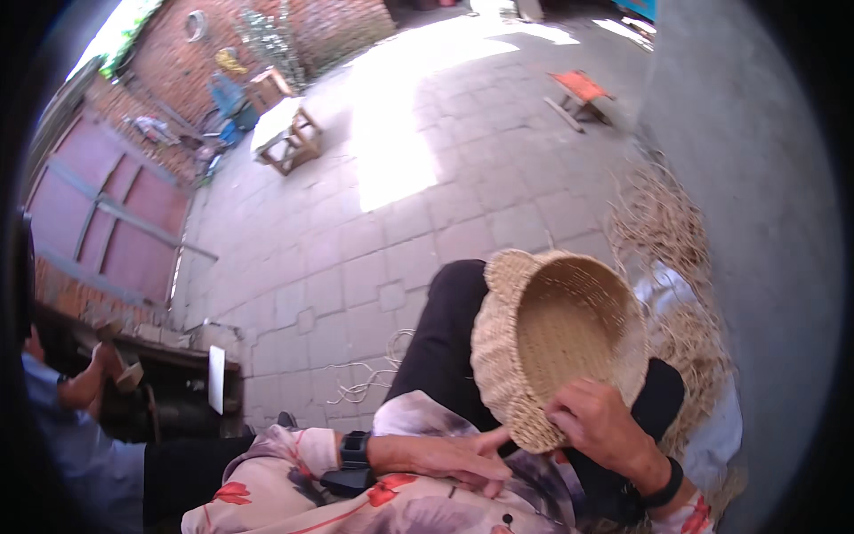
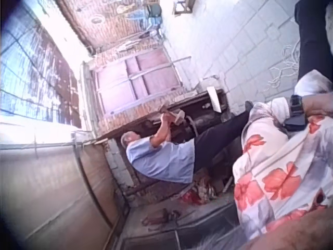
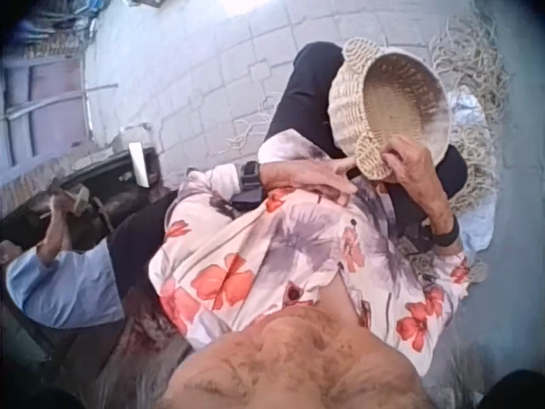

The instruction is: Weaving a wicker or bamboo basket using flexible strands and trimming with scissors.

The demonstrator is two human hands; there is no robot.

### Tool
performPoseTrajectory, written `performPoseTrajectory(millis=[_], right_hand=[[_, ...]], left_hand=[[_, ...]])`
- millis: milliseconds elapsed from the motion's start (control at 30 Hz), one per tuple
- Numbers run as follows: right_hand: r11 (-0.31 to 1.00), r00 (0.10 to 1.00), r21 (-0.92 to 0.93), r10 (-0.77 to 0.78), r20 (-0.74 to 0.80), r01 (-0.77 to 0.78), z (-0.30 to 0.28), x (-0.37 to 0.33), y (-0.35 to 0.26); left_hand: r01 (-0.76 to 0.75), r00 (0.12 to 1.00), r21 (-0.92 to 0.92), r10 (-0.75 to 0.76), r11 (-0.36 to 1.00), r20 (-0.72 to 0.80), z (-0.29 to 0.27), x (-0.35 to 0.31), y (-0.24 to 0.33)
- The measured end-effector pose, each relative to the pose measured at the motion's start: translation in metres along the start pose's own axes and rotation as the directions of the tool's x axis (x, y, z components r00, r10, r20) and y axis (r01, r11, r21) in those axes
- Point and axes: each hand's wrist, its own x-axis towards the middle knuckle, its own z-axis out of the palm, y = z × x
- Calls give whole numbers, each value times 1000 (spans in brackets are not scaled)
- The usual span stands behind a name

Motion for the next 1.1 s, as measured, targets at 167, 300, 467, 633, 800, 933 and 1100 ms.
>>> performPoseTrajectory(millis=[167, 300, 467, 633, 800, 933, 1100], right_hand=[[999, 997, -5, 37, 66, -37, -4, 9, -11], [991, 982, 13, 127, 139, -130, -2, 18, -11], [978, 977, 3, 207, 50, -207, 14, 6, -2], [975, 923, 89, 221, -314, -203, 45, -25, 30], [981, 956, -133, 101, -277, -142, 39, -25, 1], [986, 943, -128, 63, -327, -111, 42, -29, 4], [980, 881, -189, -33, -471, -65, 63, -38, 15]], left_hand=[[-143, 989, 72, 142, 987, 29, -3, 5, -8], [-196, 980, 114, 198, 974, -7, 4, -5, 2], [-269, 473, 909, 865, 320, -164, -16, 3, 4], [-9, 130, 961, 953, -275, 274, -4, 14, 55], [-186, 563, 935, 747, -302, 354, -20, 44, 60], [-48, 704, 972, 683, -229, 196, -10, 48, 72], [42, 863, 972, 499, -231, 82, 1, 54, 94]])
